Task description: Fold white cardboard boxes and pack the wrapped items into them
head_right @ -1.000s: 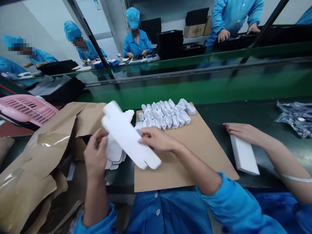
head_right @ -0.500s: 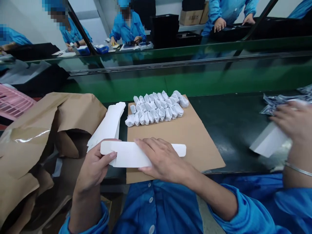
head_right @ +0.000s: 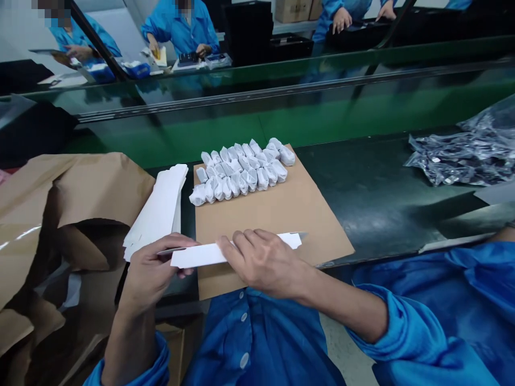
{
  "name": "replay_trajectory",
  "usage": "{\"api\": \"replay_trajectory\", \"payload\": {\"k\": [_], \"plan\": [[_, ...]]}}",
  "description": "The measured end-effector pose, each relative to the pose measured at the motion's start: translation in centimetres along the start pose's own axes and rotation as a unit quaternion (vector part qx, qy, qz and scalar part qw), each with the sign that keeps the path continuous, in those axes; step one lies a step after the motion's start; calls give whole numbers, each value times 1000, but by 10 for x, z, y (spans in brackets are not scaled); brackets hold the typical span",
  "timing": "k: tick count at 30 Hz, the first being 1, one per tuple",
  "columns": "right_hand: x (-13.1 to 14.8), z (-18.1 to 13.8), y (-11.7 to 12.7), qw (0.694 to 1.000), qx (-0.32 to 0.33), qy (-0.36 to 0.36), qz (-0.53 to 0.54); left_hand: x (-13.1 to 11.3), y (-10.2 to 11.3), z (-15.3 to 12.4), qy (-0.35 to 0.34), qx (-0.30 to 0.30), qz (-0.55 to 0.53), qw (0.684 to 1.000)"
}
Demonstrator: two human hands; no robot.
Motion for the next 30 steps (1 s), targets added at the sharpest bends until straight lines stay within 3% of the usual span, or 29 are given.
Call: {"api": "replay_trajectory", "payload": {"k": [4, 7, 10, 12, 14, 17, 19, 21, 23, 27, 30], "plan": [[-6, -9, 3, 999, -23, -8, -29, 3, 6, 2, 17, 16, -39, 999], [-22, -20, 6, 996, -65, -58, -24, 2, 20, 4, 5, -71, -106, 992], [-36, -33, 1, 972, -118, -182, 95, -15, 19, -10, -143, -225, -154, 951], [-30, -39, -9, 945, -135, -243, 171, -23, -2, -23, -219, -274, -125, 928], [-15, -39, -17, 936, -138, -247, 208, -21, -30, -25, -205, -259, -96, 939], [-2, -34, -25, 923, -60, -239, 296, -14, -51, -16, -144, -217, -83, 962], [-14, -30, -18, 884, -58, -287, 364, -12, -53, -9, -111, -157, -75, 978], [-32, -20, -2, 846, -115, -316, 413, -14, -52, -5, -102, -92, -45, 989], [-40, -4, 12, 835, -155, -290, 440, -21, -46, -7, -130, -85, 8, 988], [-39, 22, 15, 840, -116, -222, 482, -29, -36, -14, -160, -92, 80, 979], [-53, 27, 8, 795, -95, -257, 542, -20, -40, -16, -99, -23, 47, 994]]}}
Point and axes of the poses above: each hand's wrist, its own z-axis towards the middle knuckle, its own y-axis out of the back of the hand, x = y × z, the point moved 7 cm from there along z, towards the middle knuckle, and after that the axes turned 7 degrees about -x, right-handed, at the moved point
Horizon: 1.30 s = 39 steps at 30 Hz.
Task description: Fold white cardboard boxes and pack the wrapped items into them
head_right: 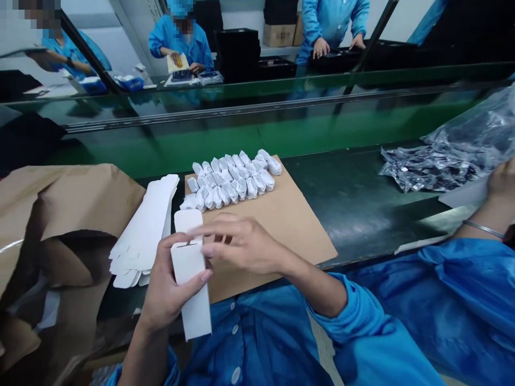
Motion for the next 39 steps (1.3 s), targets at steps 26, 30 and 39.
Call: {"api": "replay_trajectory", "payload": {"k": [26, 30, 39], "plan": [[-20, 8, -14, 978, 70, -138, 141, 17, -1, -5, 36, 0, 33, 999], [-11, -9, -17, 995, 43, -75, 44, 17, -3, -8, 48, -4, -29, 998], [-11, -34, -16, 995, -86, 21, -37, 15, 0, -11, 23, -127, -67, 989]]}}
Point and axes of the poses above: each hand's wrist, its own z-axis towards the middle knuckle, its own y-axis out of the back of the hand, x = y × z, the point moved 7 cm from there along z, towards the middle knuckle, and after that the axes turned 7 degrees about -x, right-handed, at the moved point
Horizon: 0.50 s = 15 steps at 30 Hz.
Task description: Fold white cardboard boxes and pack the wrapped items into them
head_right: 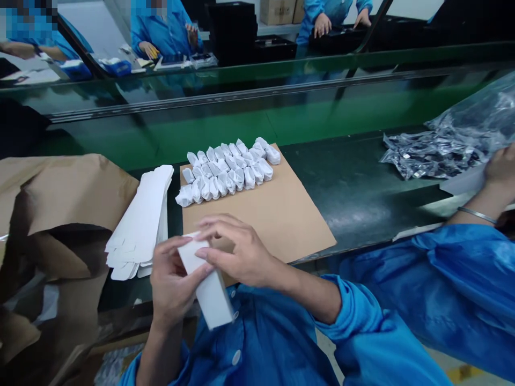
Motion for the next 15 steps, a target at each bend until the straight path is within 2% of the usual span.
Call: {"api": "replay_trajectory", "payload": {"k": [2, 4, 7, 9, 10, 11, 12, 14, 15], "plan": [[-7, -9, -3, 998, 21, -40, -43, 3, 12, 12, 13, -120, -37, 992], [-15, -24, -9, 985, 55, -37, -159, 7, 19, 23, 13, -201, -77, 977], [-26, -41, -12, 946, 79, 19, -315, 7, 23, 34, -28, -213, -56, 975], [-32, -42, -4, 931, 94, 36, -351, -5, 26, 30, -113, -191, 57, 973], [-34, -39, 1, 925, 121, 40, -357, -12, 24, 25, -172, -159, 134, 963], [-35, -36, 5, 920, 161, 41, -356, -17, 17, 19, -230, -100, 212, 945], [-35, -31, 9, 917, 203, 36, -342, -16, 6, 13, -274, -10, 278, 921], [-34, -15, 21, 921, 264, 12, -287, -2, -17, -1, -310, 169, 375, 857], [-35, -1, 30, 926, 271, -7, -261, 8, -24, -6, -301, 231, 410, 829]]}}
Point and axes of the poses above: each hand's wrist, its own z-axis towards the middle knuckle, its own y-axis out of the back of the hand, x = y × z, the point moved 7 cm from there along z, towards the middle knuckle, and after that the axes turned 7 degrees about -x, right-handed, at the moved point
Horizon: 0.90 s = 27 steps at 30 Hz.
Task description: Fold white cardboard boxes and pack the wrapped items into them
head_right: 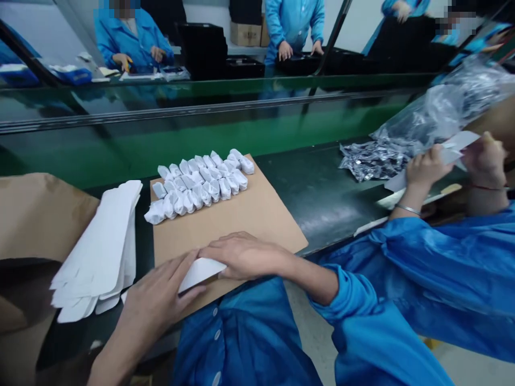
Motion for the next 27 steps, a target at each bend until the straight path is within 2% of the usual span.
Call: {"api": "replay_trajectory", "payload": {"k": [2, 4, 6, 9, 12, 14, 17, 19, 20, 22, 24, 27], "plan": [[-29, 19, 33, 998, -28, -54, 21, 5, -18, 0, 24, 79, 35, 996], [-73, 39, 74, 983, -110, -145, -17, 13, -28, 2, 73, 107, 54, 990], [-119, 55, 107, 955, -177, -231, -53, 19, -32, 5, 110, 116, 57, 985], [-169, 69, 127, 921, -211, -320, -77, 24, -32, 7, 145, 118, 45, 981], [-186, 67, 127, 896, -238, -365, -90, 30, -27, 5, 170, 108, 20, 979], [-180, 56, 126, 881, -274, -372, -98, 34, -22, 4, 183, 95, 2, 979], [-147, 33, 117, 875, -331, -340, -99, 40, -13, 6, 190, 62, -23, 980], [-110, 17, 105, 888, -355, -273, -101, 40, -10, 9, 179, 44, -49, 982], [-89, 11, 97, 904, -353, -217, -107, 38, -9, 11, 170, 37, -68, 982], [-40, 2, 74, 943, -298, -51, -137, 34, -7, 14, 155, 23, -106, 982], [-4, -7, 50, 957, -214, 84, -175, 31, -4, 14, 148, 5, -125, 981], [17, -16, 32, 947, -141, 170, -231, 27, -1, 9, 133, -5, -121, 984]]}}
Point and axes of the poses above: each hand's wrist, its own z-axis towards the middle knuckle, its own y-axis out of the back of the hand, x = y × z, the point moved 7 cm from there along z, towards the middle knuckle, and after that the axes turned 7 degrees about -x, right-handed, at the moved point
